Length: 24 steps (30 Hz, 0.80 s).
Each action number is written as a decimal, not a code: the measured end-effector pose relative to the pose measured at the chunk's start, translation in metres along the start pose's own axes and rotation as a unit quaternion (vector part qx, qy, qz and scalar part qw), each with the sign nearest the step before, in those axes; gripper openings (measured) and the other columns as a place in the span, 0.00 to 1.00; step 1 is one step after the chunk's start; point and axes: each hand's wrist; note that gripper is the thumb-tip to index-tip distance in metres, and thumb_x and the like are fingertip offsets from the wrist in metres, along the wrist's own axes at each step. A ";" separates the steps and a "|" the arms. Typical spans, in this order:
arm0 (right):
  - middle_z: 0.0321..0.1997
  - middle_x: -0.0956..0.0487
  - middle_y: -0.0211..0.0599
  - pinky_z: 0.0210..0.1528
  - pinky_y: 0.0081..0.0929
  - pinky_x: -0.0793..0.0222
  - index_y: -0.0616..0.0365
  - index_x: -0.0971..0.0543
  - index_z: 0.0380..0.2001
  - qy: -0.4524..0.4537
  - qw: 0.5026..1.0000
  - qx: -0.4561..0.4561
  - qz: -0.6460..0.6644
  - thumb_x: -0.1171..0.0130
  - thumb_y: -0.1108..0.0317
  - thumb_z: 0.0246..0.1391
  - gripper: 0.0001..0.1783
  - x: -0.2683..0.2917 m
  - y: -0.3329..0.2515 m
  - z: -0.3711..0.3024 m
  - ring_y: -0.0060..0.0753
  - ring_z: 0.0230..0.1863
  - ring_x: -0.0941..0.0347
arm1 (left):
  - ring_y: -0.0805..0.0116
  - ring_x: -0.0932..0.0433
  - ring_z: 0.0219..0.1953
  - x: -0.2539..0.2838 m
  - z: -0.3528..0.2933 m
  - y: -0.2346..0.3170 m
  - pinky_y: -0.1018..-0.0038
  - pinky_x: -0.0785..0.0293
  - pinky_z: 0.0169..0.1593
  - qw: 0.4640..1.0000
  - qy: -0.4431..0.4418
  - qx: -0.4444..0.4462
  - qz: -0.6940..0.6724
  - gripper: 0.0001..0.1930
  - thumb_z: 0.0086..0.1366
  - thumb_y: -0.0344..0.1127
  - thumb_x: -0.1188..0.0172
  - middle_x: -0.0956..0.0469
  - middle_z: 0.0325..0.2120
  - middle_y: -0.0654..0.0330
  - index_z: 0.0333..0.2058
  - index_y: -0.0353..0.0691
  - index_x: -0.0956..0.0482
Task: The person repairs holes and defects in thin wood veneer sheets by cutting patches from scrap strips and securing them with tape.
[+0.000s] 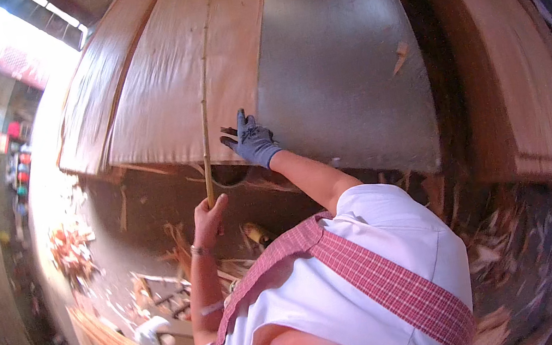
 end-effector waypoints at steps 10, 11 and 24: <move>0.42 0.23 0.58 0.37 0.50 0.29 0.61 0.41 0.62 0.050 0.982 -0.176 -0.042 0.46 0.52 0.55 0.37 -0.042 -0.083 0.066 0.58 0.36 0.23 | 0.83 0.42 0.07 0.198 0.136 0.020 0.81 0.47 0.10 0.996 -0.061 -0.019 -0.057 0.17 0.63 0.47 0.38 0.38 0.10 0.73 0.24 0.42 0.29; 0.45 0.25 0.60 0.38 0.50 0.29 0.63 0.42 0.63 0.071 0.976 -0.193 -0.070 0.46 0.53 0.55 0.38 -0.041 -0.098 0.071 0.59 0.37 0.23 | 0.82 0.42 0.07 0.213 0.153 0.022 0.81 0.47 0.09 0.995 -0.074 -0.015 -0.062 0.17 0.63 0.46 0.39 0.38 0.10 0.72 0.24 0.42 0.29; 0.53 0.33 0.58 0.46 0.43 0.28 0.66 0.41 0.60 0.157 0.881 -0.349 -0.279 0.43 0.59 0.54 0.35 -0.101 -0.150 0.111 0.54 0.50 0.29 | 0.80 0.41 0.06 0.350 0.282 0.020 0.80 0.47 0.08 0.993 -0.115 -0.004 -0.019 0.16 0.65 0.45 0.41 0.39 0.08 0.71 0.24 0.42 0.31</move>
Point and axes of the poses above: each hand's wrist, its own z-axis towards the middle knuckle, its own x-axis out of the back of the hand, y = z × x
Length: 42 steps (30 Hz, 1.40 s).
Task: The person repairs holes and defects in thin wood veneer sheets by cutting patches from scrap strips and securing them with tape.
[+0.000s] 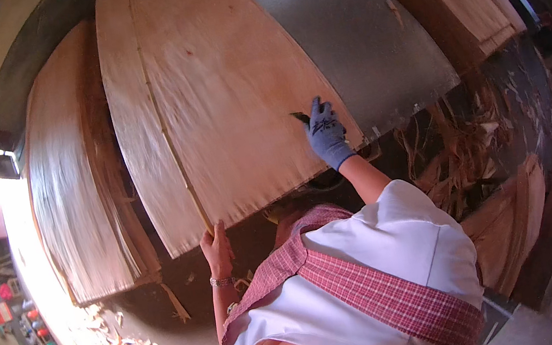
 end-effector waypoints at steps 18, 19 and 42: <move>0.39 0.20 0.53 0.42 0.39 0.27 0.53 0.40 0.64 -0.116 0.968 0.069 0.212 0.48 0.54 0.56 0.34 -0.043 -0.178 0.011 0.47 0.39 0.21 | 0.75 0.33 0.10 0.075 0.078 -0.036 0.77 0.37 0.12 0.991 -0.136 -0.001 0.016 0.15 0.63 0.43 0.40 0.33 0.13 0.65 0.34 0.37 0.31; 0.41 0.20 0.52 0.42 0.38 0.27 0.53 0.40 0.63 -0.125 0.960 0.123 0.220 0.48 0.55 0.56 0.33 -0.039 -0.226 0.010 0.48 0.40 0.21 | 0.76 0.33 0.11 0.079 0.079 -0.043 0.78 0.36 0.13 0.989 -0.138 -0.041 0.018 0.18 0.61 0.41 0.37 0.32 0.15 0.66 0.40 0.37 0.35; 0.39 0.20 0.51 0.42 0.42 0.29 0.64 0.24 0.39 -0.177 0.947 0.088 0.251 0.42 0.44 0.53 0.29 -0.062 -0.279 -0.171 0.47 0.37 0.23 | 0.69 0.31 0.17 0.106 0.047 -0.036 0.74 0.35 0.21 0.874 -0.154 0.172 -0.428 0.08 0.66 0.36 0.46 0.26 0.20 0.62 0.29 0.40 0.27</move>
Point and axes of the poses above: each hand's wrist, its own z-axis towards the middle knuckle, its own x-axis out of the back of the hand, y = z × x
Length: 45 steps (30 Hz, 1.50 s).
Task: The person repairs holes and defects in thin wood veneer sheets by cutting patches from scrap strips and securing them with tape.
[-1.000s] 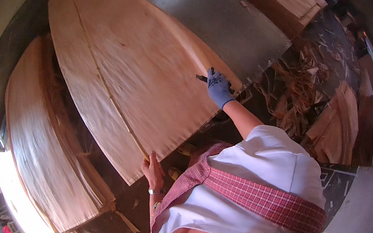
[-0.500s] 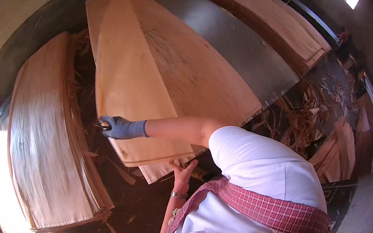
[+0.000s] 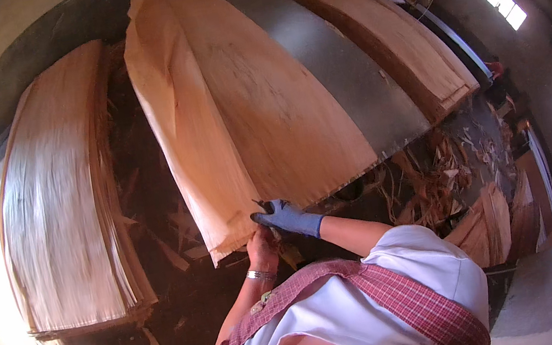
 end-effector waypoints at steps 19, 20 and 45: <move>0.26 0.27 0.32 0.25 0.21 0.36 0.51 0.24 0.51 0.006 0.829 0.023 0.559 0.45 0.64 0.57 0.17 0.380 0.203 -0.018 0.23 0.25 0.32 | 0.54 0.35 0.61 0.040 -0.046 -0.082 0.52 0.37 0.61 0.925 -0.061 -0.255 -0.274 0.50 0.48 0.72 0.39 0.34 0.60 0.51 0.59 0.38 0.36; 0.33 0.26 0.31 0.32 0.21 0.34 0.53 0.24 0.50 0.022 0.822 -0.033 0.568 0.42 0.64 0.55 0.19 0.395 0.220 -0.032 0.23 0.31 0.30 | 0.53 0.36 0.61 0.058 -0.053 -0.094 0.53 0.35 0.60 0.917 -0.046 -0.281 -0.280 0.47 0.49 0.69 0.38 0.34 0.59 0.53 0.60 0.42 0.36; 0.36 0.23 0.41 0.25 0.33 0.30 0.54 0.30 0.51 0.137 0.946 -0.236 0.177 0.39 0.49 0.53 0.28 0.648 0.617 0.110 0.33 0.30 0.23 | 0.74 0.32 0.19 -0.174 0.214 -0.205 0.76 0.34 0.21 0.946 0.087 -0.312 -0.001 0.09 0.62 0.39 0.41 0.31 0.18 0.69 0.24 0.48 0.28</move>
Point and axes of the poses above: each hand's wrist, its own z-axis towards the middle knuckle, its own x-axis out of the back of the hand, y = z × x
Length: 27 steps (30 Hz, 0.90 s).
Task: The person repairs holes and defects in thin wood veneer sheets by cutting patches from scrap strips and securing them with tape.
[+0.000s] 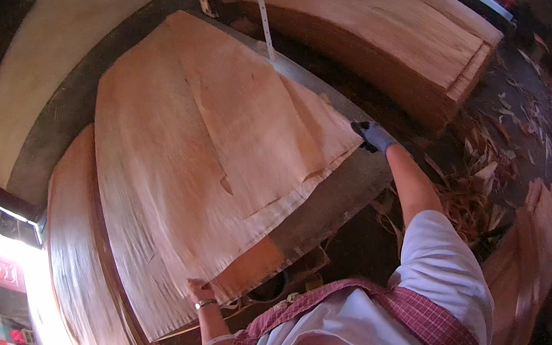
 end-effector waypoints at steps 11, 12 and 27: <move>0.31 0.22 0.56 0.33 0.51 0.30 0.58 0.30 0.40 0.130 0.939 0.118 -0.297 0.45 0.54 0.54 0.20 -0.071 0.165 -0.126 0.58 0.29 0.25 | 0.68 0.32 0.32 -0.120 -0.130 -0.088 0.70 0.28 0.40 0.837 0.173 -0.252 0.453 0.13 0.61 0.36 0.41 0.30 0.31 0.60 0.37 0.33 0.30; 0.33 0.22 0.56 0.34 0.51 0.30 0.59 0.30 0.41 0.122 0.937 0.176 -0.276 0.44 0.55 0.54 0.20 -0.075 0.148 -0.130 0.58 0.31 0.25 | 0.71 0.33 0.35 -0.124 -0.130 -0.095 0.72 0.30 0.41 0.816 0.050 -0.296 0.494 0.12 0.59 0.29 0.41 0.30 0.33 0.60 0.39 0.32 0.31; 0.35 0.21 0.53 0.34 0.48 0.31 0.60 0.23 0.40 -0.033 0.986 0.160 -0.016 0.44 0.48 0.56 0.23 0.020 0.145 -0.009 0.48 0.36 0.23 | 0.44 0.31 0.55 -0.315 -0.195 -0.187 0.51 0.36 0.56 0.462 -0.071 -0.062 0.882 0.35 0.58 0.57 0.45 0.32 0.55 0.45 0.62 0.51 0.39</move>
Point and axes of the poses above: each hand's wrist, its own z-axis towards the middle knuckle, its own x-axis out of the back of the hand, y = z × x
